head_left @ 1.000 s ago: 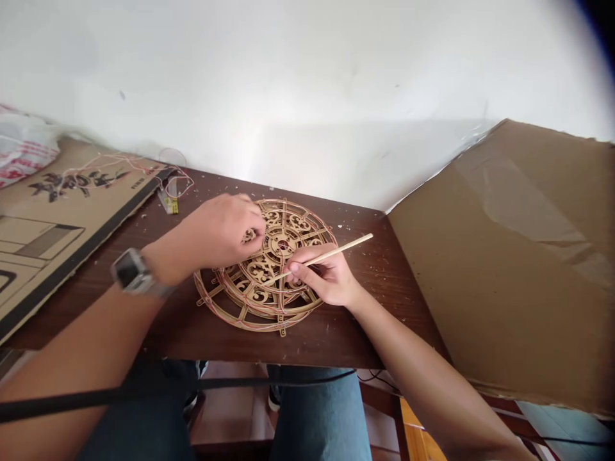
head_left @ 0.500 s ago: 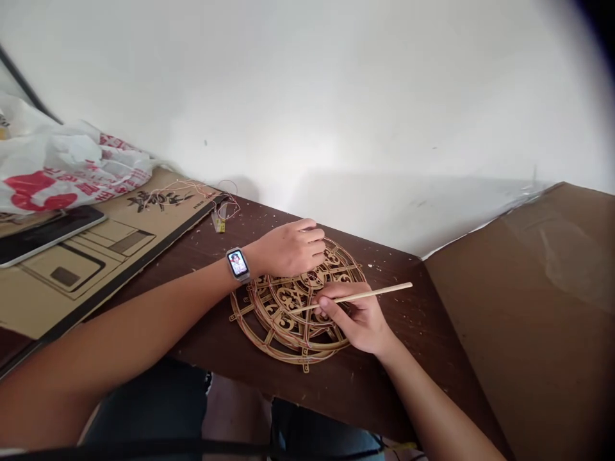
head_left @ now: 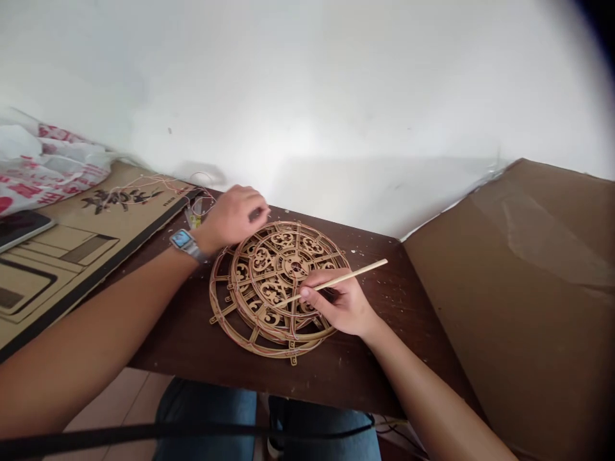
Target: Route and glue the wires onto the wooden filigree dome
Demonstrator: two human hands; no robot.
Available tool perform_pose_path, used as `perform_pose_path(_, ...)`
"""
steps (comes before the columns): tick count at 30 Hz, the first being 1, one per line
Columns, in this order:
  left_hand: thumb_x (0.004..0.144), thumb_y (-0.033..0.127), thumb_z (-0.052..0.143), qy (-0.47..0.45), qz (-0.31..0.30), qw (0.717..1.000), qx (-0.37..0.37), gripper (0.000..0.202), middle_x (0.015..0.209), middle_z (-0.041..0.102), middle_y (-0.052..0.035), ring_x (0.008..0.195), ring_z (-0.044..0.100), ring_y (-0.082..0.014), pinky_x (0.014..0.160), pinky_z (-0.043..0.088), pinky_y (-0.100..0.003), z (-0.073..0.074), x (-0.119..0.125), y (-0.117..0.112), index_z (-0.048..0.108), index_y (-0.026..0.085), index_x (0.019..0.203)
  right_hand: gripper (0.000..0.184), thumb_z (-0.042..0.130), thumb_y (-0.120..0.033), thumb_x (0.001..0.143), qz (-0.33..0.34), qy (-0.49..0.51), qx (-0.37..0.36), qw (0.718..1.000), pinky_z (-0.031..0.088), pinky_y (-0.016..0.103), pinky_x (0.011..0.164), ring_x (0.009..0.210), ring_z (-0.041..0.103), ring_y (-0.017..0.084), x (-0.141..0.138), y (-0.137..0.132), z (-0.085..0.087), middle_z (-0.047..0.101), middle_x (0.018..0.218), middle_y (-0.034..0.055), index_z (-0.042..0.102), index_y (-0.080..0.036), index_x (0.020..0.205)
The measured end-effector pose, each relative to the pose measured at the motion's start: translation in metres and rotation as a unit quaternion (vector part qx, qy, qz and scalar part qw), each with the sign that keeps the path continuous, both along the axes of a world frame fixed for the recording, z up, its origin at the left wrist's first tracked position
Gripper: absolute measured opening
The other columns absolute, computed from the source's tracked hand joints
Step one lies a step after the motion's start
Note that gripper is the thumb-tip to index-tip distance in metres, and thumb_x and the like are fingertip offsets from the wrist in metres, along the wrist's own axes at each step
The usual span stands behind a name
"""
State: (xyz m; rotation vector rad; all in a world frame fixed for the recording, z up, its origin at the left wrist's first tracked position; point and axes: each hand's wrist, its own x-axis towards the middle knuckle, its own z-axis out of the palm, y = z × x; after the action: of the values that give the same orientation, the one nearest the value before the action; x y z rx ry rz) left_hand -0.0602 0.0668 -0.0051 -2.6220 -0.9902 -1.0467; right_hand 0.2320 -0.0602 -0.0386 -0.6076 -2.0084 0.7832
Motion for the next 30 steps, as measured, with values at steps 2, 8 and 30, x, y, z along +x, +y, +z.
perform_pose_path(2,0.111,0.034,0.058,-0.044,0.036,0.998,-0.014,0.028,0.084,0.076,-0.0055,0.076,0.062,-0.0205,0.081,0.051,-0.043,0.000,-0.016,0.008,0.068,0.023,0.087,0.028,0.076,-0.033,0.114,-0.001,-0.001,-0.005,1.000,0.055,0.025,0.062,0.066,0.069,0.012,0.001,0.002,0.000,0.080,0.079,0.0050,0.081,-0.017,0.092)
perform_pose_path(8,0.117,0.048,0.056,-0.091,0.066,0.992,-0.050,0.035,0.084,0.077,0.0005,0.072,0.056,-0.0141,0.070,0.043,-0.037,-0.005,-0.026,0.012,0.072,0.023,0.099,0.026,0.078,-0.032,0.112,0.018,0.006,-0.009,1.000,0.053,0.023,0.061,0.066,0.068,0.010,0.000,0.006,0.004,0.078,0.078,0.0036,0.083,-0.016,0.092)
perform_pose_path(30,0.100,0.070,0.085,0.154,-0.271,0.918,-0.246,0.071,0.180,0.059,-0.0144,0.169,0.053,-0.0388,0.143,0.040,-0.057,-0.013,0.022,-0.026,0.077,0.029,0.157,0.012,0.094,-0.026,0.100,-0.047,0.050,-0.047,0.997,0.066,0.027,0.077,0.083,0.080,0.012,0.004,0.002,-0.004,0.088,0.101,0.0026,0.088,-0.021,0.109)
